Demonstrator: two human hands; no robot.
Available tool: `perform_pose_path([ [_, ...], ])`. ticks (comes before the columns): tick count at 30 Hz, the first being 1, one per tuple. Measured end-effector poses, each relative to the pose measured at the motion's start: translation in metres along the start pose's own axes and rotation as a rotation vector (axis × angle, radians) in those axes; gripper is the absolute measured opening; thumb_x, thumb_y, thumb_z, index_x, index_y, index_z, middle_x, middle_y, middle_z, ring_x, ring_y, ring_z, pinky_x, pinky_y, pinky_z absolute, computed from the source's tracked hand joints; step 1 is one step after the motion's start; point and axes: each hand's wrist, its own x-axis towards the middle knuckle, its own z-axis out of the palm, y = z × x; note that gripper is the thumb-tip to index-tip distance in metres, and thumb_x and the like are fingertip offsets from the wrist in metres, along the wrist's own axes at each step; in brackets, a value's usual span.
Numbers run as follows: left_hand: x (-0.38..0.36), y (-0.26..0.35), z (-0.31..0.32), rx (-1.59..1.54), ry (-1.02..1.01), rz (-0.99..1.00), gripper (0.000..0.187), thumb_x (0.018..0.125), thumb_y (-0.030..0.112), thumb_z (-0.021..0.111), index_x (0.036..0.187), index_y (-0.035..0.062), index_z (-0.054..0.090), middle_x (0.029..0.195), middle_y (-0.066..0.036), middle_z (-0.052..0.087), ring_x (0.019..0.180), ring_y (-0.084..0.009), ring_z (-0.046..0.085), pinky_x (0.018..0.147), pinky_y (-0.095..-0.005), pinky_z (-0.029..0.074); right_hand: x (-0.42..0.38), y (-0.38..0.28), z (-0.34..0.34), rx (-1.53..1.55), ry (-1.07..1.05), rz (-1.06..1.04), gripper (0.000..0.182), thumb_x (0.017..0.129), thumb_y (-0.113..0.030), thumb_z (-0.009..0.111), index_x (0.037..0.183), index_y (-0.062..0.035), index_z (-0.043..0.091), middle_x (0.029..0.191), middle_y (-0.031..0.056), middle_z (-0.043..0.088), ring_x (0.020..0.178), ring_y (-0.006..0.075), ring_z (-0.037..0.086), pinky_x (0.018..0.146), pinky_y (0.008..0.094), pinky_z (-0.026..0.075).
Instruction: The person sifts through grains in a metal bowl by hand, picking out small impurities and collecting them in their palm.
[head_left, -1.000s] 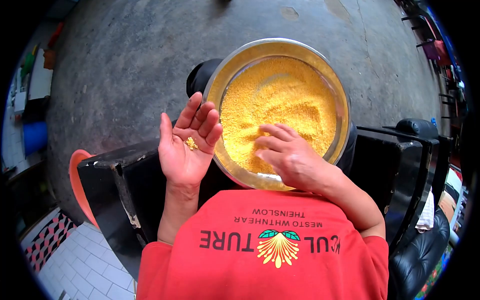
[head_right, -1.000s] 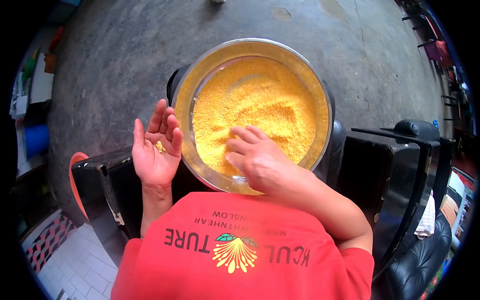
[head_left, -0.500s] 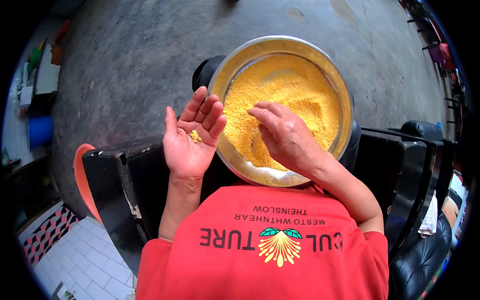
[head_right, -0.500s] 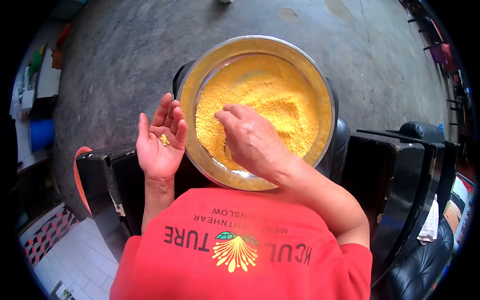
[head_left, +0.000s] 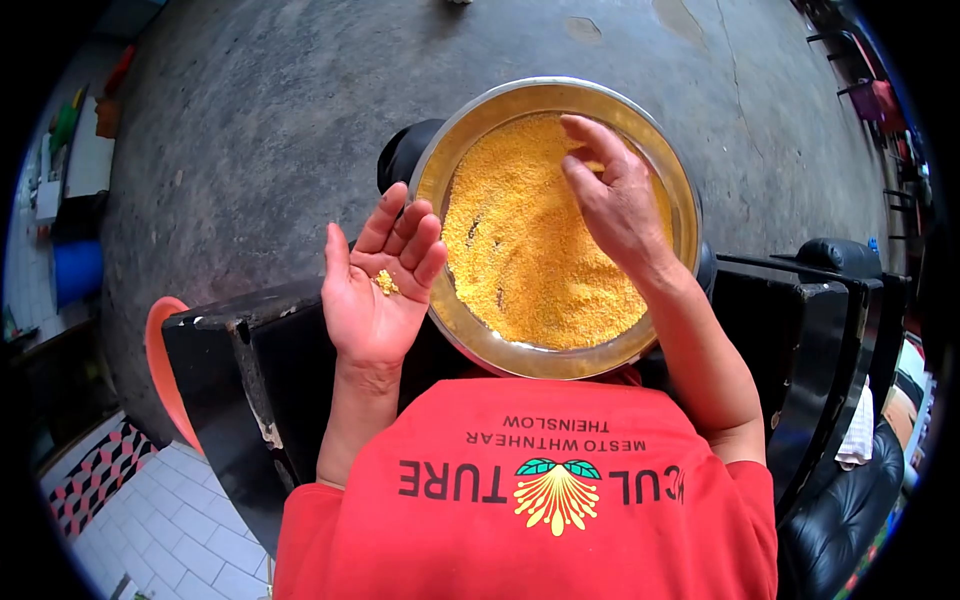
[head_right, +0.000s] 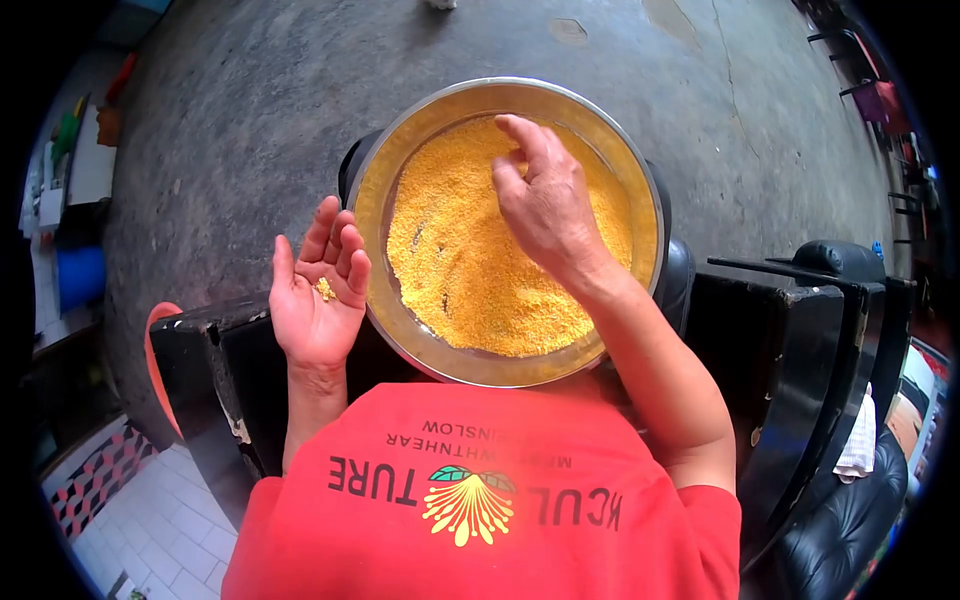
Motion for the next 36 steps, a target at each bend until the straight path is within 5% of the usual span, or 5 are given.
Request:
perform_pose_path([
  [6,0.003,0.000,0.001,0.018,-0.003,-0.008,0.059,0.102,0.042,0.024,0.138,-0.0024,0.036,0.128,-0.022,0.052,0.115,-0.0328,0.056,0.098,-0.0465,0.047,0.000,-0.003,0.046,-0.623,-0.011,-0.431,0.024,0.074,-0.002,0.055,0.098,-0.0022,0.057,0.107,0.0176,0.055,0.106,0.0312,0.052,0.086,0.0423,0.043],
  [10,0.000,0.003,-0.001,-0.003,0.000,-0.007,0.061,0.101,0.044,0.022,0.138,-0.0022,0.037,0.128,-0.022,0.053,0.115,-0.0329,0.056,0.098,-0.0462,0.047,-0.037,-0.031,0.040,-0.339,-0.603,-0.579,0.020,0.070,-0.005,0.059,0.089,-0.0025,0.063,0.100,0.0166,0.060,0.105,0.0304,0.054,0.087,0.0399,0.043],
  [22,0.001,0.002,-0.003,0.007,-0.045,-0.020,0.057,0.102,0.041,0.026,0.139,-0.0016,0.035,0.131,-0.023,0.050,0.117,-0.0323,0.054,0.099,-0.0465,0.046,-0.024,0.013,0.004,-0.665,0.068,-0.326,0.040,0.074,0.004,0.054,0.114,0.0022,0.055,0.112,0.0220,0.055,0.108,0.0342,0.052,0.089,0.0431,0.044],
  [28,-0.003,0.001,0.000,0.019,0.046,-0.003,0.064,0.100,0.048,0.023,0.137,-0.0020,0.040,0.127,-0.022,0.054,0.114,-0.0312,0.057,0.095,-0.0452,0.049,-0.058,-0.029,0.023,-0.014,-0.719,-0.487,0.036,0.078,-0.002,0.059,0.114,-0.0005,0.057,0.113,0.0200,0.059,0.109,0.0349,0.054,0.090,0.0408,0.044],
  [36,0.002,-0.002,0.002,0.025,0.032,-0.009,0.063,0.100,0.047,0.023,0.137,-0.0022,0.039,0.128,-0.022,0.053,0.115,-0.0320,0.056,0.096,-0.0456,0.049,-0.093,-0.025,-0.023,0.071,-0.843,-0.212,0.034,0.078,-0.001,0.061,0.111,-0.0019,0.059,0.099,0.0166,0.062,0.095,0.0338,0.060,0.080,0.0402,0.049],
])
